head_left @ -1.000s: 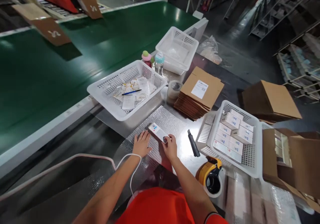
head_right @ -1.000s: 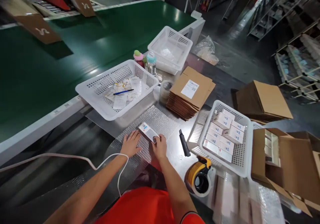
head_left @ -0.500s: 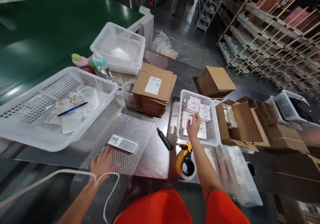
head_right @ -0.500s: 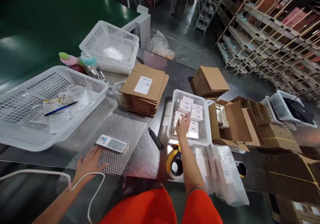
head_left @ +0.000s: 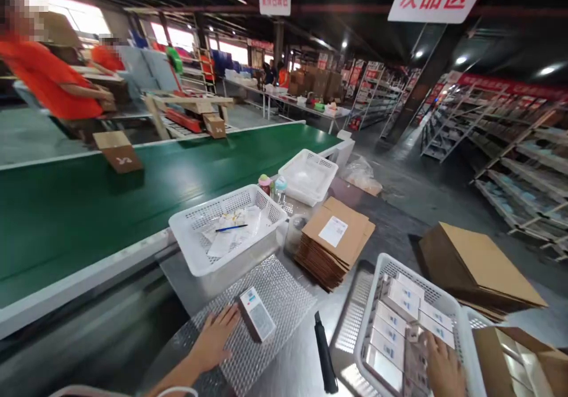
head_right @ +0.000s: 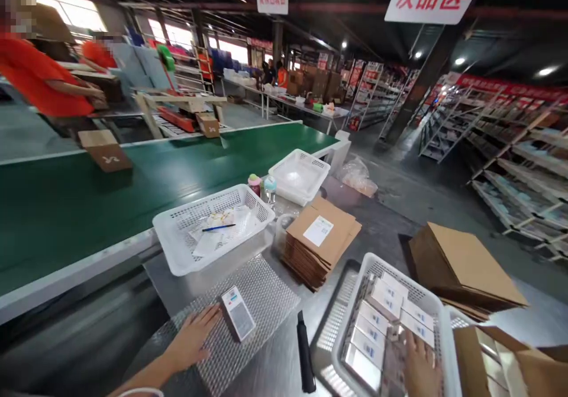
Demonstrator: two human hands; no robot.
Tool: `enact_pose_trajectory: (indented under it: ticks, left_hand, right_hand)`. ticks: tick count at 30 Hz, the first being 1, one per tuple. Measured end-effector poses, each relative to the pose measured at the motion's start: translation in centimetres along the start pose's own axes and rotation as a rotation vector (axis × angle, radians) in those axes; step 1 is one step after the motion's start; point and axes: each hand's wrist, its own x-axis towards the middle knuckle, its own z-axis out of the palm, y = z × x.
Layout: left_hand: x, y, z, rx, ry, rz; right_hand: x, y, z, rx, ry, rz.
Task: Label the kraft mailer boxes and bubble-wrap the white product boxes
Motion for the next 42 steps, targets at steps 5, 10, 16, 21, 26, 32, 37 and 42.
enact_pose_trajectory:
  ticks: [5,10,16,21,26,32,37,42]
  left_hand:
    - [0.2,-0.5,0.7,-0.039,0.054,0.012]
    - [-1.0,-1.7,1.2,-0.121,0.226,0.061]
    - [-2.0,-4.4,2.7,-0.212,0.356,0.052]
    - [-2.0,-4.8,2.7,-0.235,0.332,0.029]
    - [-2.0,-4.7,2.6,-0.272,0.322,0.027]
    - [-2.1,-4.9,2.3,-0.288,0.328,0.033]
    - [-2.1,-4.7,2.1,-0.279,0.310,0.022]
    - [-2.0,-4.5,2.4,-0.273,0.307,0.000]
  right_hand:
    - [1.2,0.6,-3.2,0.115,0.040,-0.045]
    - [-1.1,-6.1,-8.8,0.389,0.232,-0.082]
    - [-10.5,-29.2,-13.3,0.726,-0.007,-0.631]
    - [-16.3,-43.7,-12.0,0.512,-0.172,-0.931]
    - [-16.3,-47.8,-10.3,0.324,-0.151,-0.870]
    - [-16.6,-48.7,-8.9,0.383,-0.087,-0.755]
    - [-17.9,-48.1,-7.4,0.408,-0.024,-0.852]
    - [-18.5,-48.2,-7.6,0.379,-0.111,-0.836]
